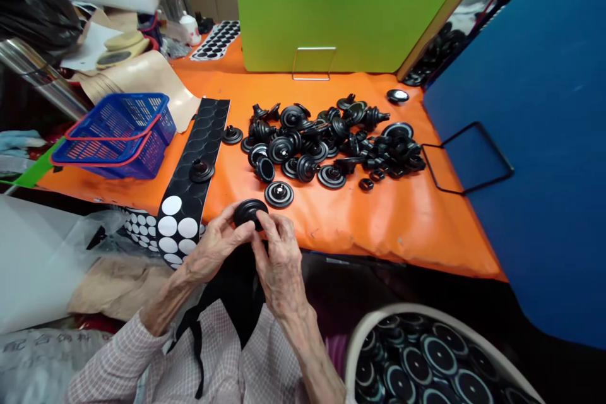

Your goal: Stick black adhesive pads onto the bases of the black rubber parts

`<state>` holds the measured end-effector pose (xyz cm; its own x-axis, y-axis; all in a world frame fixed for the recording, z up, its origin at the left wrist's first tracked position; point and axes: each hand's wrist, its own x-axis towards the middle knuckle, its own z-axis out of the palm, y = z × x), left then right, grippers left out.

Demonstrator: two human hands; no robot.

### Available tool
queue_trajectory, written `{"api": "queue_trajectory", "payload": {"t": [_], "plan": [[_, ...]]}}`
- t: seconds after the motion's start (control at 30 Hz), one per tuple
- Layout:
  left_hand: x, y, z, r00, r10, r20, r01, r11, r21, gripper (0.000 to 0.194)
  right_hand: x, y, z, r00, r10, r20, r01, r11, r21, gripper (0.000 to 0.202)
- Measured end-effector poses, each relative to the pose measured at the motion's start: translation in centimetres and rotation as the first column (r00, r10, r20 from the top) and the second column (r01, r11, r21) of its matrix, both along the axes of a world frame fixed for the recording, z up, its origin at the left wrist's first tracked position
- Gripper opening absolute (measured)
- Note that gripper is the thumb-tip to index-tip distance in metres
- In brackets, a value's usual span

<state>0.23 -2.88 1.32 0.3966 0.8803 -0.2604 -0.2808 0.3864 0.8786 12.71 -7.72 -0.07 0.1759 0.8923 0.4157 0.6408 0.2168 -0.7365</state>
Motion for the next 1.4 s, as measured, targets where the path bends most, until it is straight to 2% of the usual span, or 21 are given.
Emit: {"api": "queue_trajectory", "payload": {"t": [0.1,0.23,0.3,0.37,0.53,0.63,0.7,0.8,0.9,0.97,1.07,1.13,1.17,1.2,1.23,1.27,1.3,1.33,1.4], "plan": [[-0.1,0.0,-0.1,0.999,0.017,0.041,-0.015,0.999,-0.04,0.042,0.0,-0.3,0.0,0.988,0.038,-0.15,-0.051,0.995,-0.086,0.034],[-0.3,0.0,-0.2,0.996,0.009,0.091,-0.002,0.998,-0.07,0.044,0.5,0.0,-0.1,0.897,-0.089,-0.433,-0.031,0.964,-0.263,0.046],[-0.4,0.0,-0.3,0.996,-0.018,0.092,0.022,0.999,-0.041,0.043,0.7,0.2,-0.2,0.838,-0.088,-0.539,-0.111,0.939,-0.325,0.046],[-0.5,-0.2,-0.4,0.996,-0.04,0.074,0.039,0.999,0.006,0.044,0.5,0.3,-0.2,0.802,-0.067,-0.593,-0.167,0.929,-0.331,0.041],[-0.6,-0.8,-0.3,1.0,-0.002,-0.021,0.005,0.994,0.11,0.043,-0.7,0.0,-0.6,0.8,-0.102,-0.591,-0.102,0.948,-0.302,0.036],[-0.6,-0.6,-0.2,0.997,0.0,-0.075,0.008,0.994,0.108,0.042,-0.9,0.2,-0.9,0.798,-0.097,-0.595,-0.135,0.933,-0.334,0.037],[-0.9,0.5,-0.3,0.995,-0.002,-0.1,0.012,0.995,0.097,0.044,-0.5,1.0,-0.9,0.841,-0.086,-0.535,-0.121,0.932,-0.341,0.043],[-1.5,3.4,-0.9,0.975,0.076,-0.208,-0.042,0.986,0.161,0.051,0.5,3.6,-0.6,0.952,-0.114,-0.285,0.052,0.975,-0.217,0.046],[-2.1,7.0,-1.5,0.874,0.211,-0.439,-0.085,0.954,0.288,0.061,1.2,7.5,-0.3,0.984,-0.162,0.074,0.168,0.983,-0.075,0.032],[-2.3,8.7,-1.6,0.755,0.273,-0.596,-0.045,0.928,0.37,0.059,1.1,10.0,-0.3,0.961,-0.152,0.23,0.176,0.98,-0.091,0.022],[-2.4,9.5,-0.8,0.51,0.441,-0.739,0.061,0.838,0.542,0.056,1.2,12.5,-0.3,0.965,-0.115,0.236,0.15,0.979,-0.137,0.013],[-2.3,9.1,-0.1,0.339,0.578,-0.742,0.109,0.759,0.642,0.055,1.7,13.1,-0.2,0.977,-0.117,0.181,0.141,0.982,-0.124,0.018],[-2.2,8.7,0.2,0.288,0.627,-0.724,0.122,0.726,0.677,0.052,2.0,13.1,-0.1,0.98,-0.126,0.151,0.144,0.983,-0.116,0.021],[-2.0,8.3,0.5,0.275,0.652,-0.706,0.121,0.706,0.698,0.047,2.4,13.0,0.0,0.985,-0.13,0.115,0.143,0.983,-0.112,0.023],[-1.8,8.0,0.7,0.306,0.652,-0.694,0.107,0.7,0.706,0.041,2.8,12.7,0.1,0.989,-0.128,0.072,0.135,0.985,-0.112,0.025],[-1.6,7.6,0.9,0.375,0.624,-0.685,0.079,0.715,0.695,0.036,3.0,12.3,0.3,0.993,-0.118,0.027,0.121,0.986,-0.113,0.028],[-1.3,7.3,1.0,0.481,0.563,-0.672,0.034,0.754,0.656,0.032,3.1,11.7,0.6,0.995,-0.102,-0.015,0.1,0.988,-0.117,0.031],[-0.9,7.0,1.1,0.617,0.46,-0.638,-0.013,0.817,0.576,0.031,3.0,11.0,0.9,0.995,-0.081,-0.052,0.074,0.99,-0.119,0.035],[-0.3,6.5,1.3,0.878,0.191,-0.438,-0.059,0.953,0.297,0.032,2.6,9.6,1.4,0.995,-0.036,-0.096,0.024,0.992,-0.124,0.042]]}}
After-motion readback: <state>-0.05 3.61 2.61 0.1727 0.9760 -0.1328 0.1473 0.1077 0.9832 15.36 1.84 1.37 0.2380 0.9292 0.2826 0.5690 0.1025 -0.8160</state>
